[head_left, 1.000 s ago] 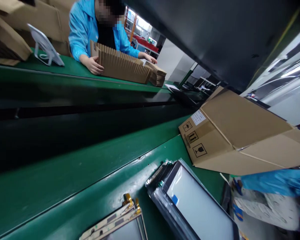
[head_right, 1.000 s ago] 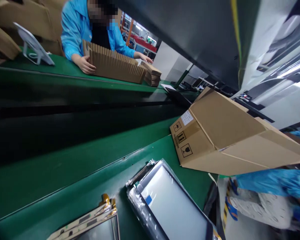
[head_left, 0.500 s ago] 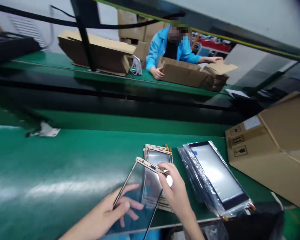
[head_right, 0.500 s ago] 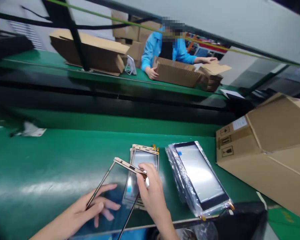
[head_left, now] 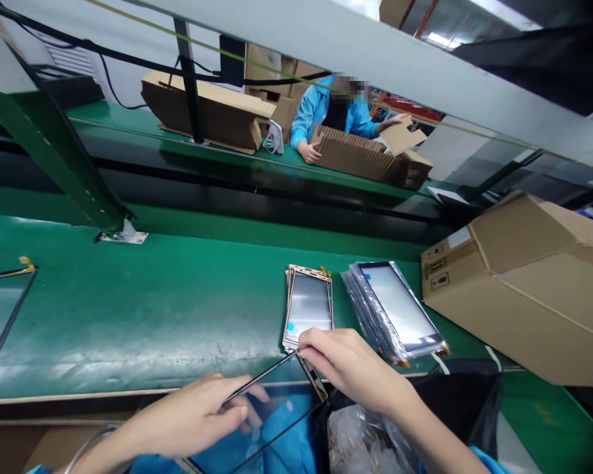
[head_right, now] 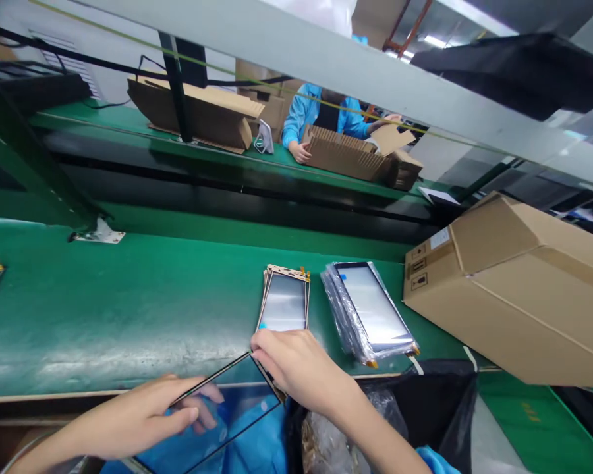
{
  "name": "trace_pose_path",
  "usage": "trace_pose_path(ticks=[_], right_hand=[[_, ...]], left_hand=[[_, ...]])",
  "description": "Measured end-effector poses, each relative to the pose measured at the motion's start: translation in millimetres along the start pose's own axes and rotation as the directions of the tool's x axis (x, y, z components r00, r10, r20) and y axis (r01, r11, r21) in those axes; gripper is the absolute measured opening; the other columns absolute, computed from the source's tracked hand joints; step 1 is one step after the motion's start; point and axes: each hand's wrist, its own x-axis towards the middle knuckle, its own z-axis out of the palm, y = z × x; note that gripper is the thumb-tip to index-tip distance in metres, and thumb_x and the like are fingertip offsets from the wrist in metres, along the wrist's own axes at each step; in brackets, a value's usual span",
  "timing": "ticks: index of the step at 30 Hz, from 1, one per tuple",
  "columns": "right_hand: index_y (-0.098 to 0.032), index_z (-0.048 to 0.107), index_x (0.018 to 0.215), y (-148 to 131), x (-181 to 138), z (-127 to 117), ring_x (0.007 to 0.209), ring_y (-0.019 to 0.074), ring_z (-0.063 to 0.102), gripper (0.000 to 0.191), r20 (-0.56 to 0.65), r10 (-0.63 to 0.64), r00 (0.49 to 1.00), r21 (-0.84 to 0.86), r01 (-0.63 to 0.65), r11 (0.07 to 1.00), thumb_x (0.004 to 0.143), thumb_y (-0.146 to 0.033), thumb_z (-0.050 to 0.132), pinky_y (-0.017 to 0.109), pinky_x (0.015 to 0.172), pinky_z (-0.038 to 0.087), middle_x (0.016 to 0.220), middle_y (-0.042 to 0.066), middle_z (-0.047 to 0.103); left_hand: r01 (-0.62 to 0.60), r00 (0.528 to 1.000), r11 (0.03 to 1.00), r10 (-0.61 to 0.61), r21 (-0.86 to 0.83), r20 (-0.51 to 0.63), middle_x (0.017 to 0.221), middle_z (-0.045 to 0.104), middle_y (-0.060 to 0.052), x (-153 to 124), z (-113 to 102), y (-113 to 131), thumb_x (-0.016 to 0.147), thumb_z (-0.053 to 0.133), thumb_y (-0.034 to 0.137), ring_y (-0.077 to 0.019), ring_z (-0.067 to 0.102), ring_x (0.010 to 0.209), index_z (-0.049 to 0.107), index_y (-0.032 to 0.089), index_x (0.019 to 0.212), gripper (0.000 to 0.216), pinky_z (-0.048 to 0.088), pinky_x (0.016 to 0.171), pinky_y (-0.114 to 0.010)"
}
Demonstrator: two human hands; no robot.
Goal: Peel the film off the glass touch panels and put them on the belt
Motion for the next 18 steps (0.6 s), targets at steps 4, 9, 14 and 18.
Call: trace_pose_path(ticks=[4,9,14,18], right_hand=[[-0.021,0.053,0.086,-7,-2,-3,0.053,0.0117,0.048,0.025,0.023,-0.073,0.997,-0.120,0.075,0.990,0.100,-0.025,0.033,0.024,0.051,0.032,0.065,-0.002,0.057],[-0.019,0.054,0.085,-5,-7,6,0.063,0.0126,0.051,0.026,-0.143,-0.196,0.970,-0.231,0.160,0.960,0.098,-0.015,0.031,0.023,0.054,0.038,0.078,0.003,0.060],[-0.019,0.052,0.088,4,-24,15,0.073,0.0147,0.055,0.014,-0.430,-0.236,0.872,-0.260,0.130,0.957,0.093,-0.012,0.042,0.025,0.062,0.046,0.083,0.006,0.060],[-0.020,0.050,0.090,14,-26,16,0.080,0.0146,0.058,0.010,-0.412,-0.023,0.911,0.030,0.038,0.999,0.094,-0.015,0.043,0.025,0.068,0.048,0.087,0.005,0.060]], left_hand=[[-0.025,0.999,0.998,0.026,-0.049,0.022,0.105,0.073,-0.003,-5,3,0,0.091,0.044,0.024,-0.0186,0.067,0.097,0.059,0.021,0.116,0.029,0.051,0.081,-0.024],[0.001,0.999,0.981,0.007,-0.196,0.037,0.114,0.070,-0.006,1,8,-7,0.090,0.047,0.023,-0.0201,0.065,0.102,0.061,0.020,0.114,0.028,0.053,0.078,-0.026],[0.033,0.999,0.911,-0.036,-0.412,0.000,0.113,0.069,-0.013,15,4,-18,0.088,0.052,0.032,-0.0222,0.068,0.095,0.055,0.016,0.112,0.030,0.054,0.072,-0.031],[0.050,0.997,0.922,-0.023,-0.383,0.074,0.112,0.070,-0.013,19,0,-17,0.089,0.051,0.029,-0.0205,0.068,0.093,0.055,0.016,0.109,0.024,0.053,0.070,-0.029]])
